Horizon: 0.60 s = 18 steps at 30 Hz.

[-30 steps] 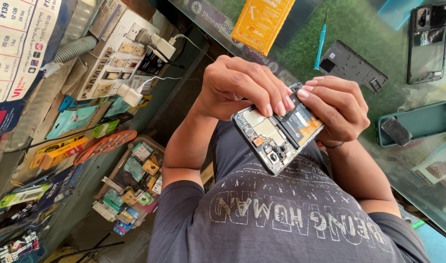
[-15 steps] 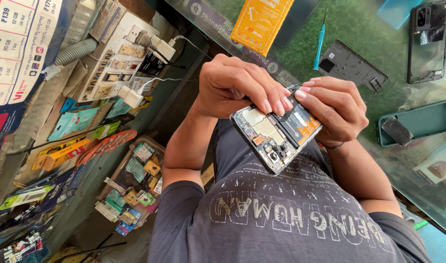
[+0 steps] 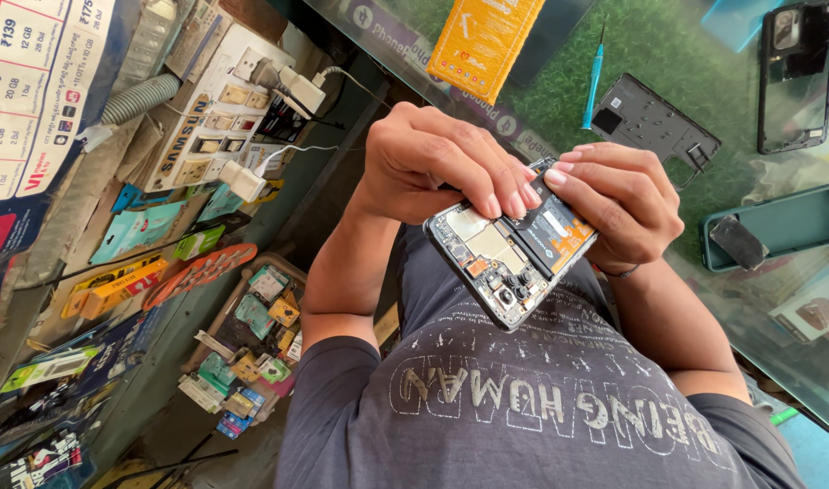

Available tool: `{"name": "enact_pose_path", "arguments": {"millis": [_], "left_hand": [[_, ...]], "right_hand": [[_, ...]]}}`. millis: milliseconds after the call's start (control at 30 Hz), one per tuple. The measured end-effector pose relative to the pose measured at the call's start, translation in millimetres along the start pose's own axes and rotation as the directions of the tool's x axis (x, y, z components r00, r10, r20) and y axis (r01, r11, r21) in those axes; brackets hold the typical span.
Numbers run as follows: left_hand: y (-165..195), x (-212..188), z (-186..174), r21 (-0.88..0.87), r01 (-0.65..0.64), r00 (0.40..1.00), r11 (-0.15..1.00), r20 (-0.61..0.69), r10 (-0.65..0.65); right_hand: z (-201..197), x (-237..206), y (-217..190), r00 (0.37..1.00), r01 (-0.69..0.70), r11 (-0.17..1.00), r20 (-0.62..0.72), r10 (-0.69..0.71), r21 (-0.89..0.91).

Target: The person disassembles a smartphone, removes the back cover and battery, and uses a screwdriver to detach internal components. They connect a charging cable to test the device, then remove a small internal part and place it on the counter.

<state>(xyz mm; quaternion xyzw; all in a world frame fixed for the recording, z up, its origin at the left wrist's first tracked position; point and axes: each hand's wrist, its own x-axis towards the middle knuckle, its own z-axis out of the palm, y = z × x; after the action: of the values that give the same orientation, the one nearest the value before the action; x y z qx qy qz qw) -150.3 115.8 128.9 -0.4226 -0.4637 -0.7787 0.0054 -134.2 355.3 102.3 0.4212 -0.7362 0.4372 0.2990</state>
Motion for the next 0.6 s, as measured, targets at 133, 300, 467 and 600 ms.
{"name": "enact_pose_path", "arguments": {"millis": [133,300,467,600], "left_hand": [[0,1,-1,0.017,-0.005,1.000,1.000,0.015,0.005],[-2,2,1,0.012,-0.045,0.999,0.999,-0.005,0.045],[-9,-1,0,0.069,0.000,0.995,0.998,-0.099,0.007],[-25,-9,5,0.027,0.166,0.925,0.986,-0.351,-0.146]], "right_hand": [[0,1,0,1.000,0.001,1.000,0.001,-0.001,-0.003],[0,1,0,1.000,-0.008,1.000,0.001,0.008,0.000],[6,-4,3,0.993,-0.120,0.992,0.004,0.120,0.028],[11,-14,8,0.918,-0.397,0.913,0.053,0.394,0.095]]}}
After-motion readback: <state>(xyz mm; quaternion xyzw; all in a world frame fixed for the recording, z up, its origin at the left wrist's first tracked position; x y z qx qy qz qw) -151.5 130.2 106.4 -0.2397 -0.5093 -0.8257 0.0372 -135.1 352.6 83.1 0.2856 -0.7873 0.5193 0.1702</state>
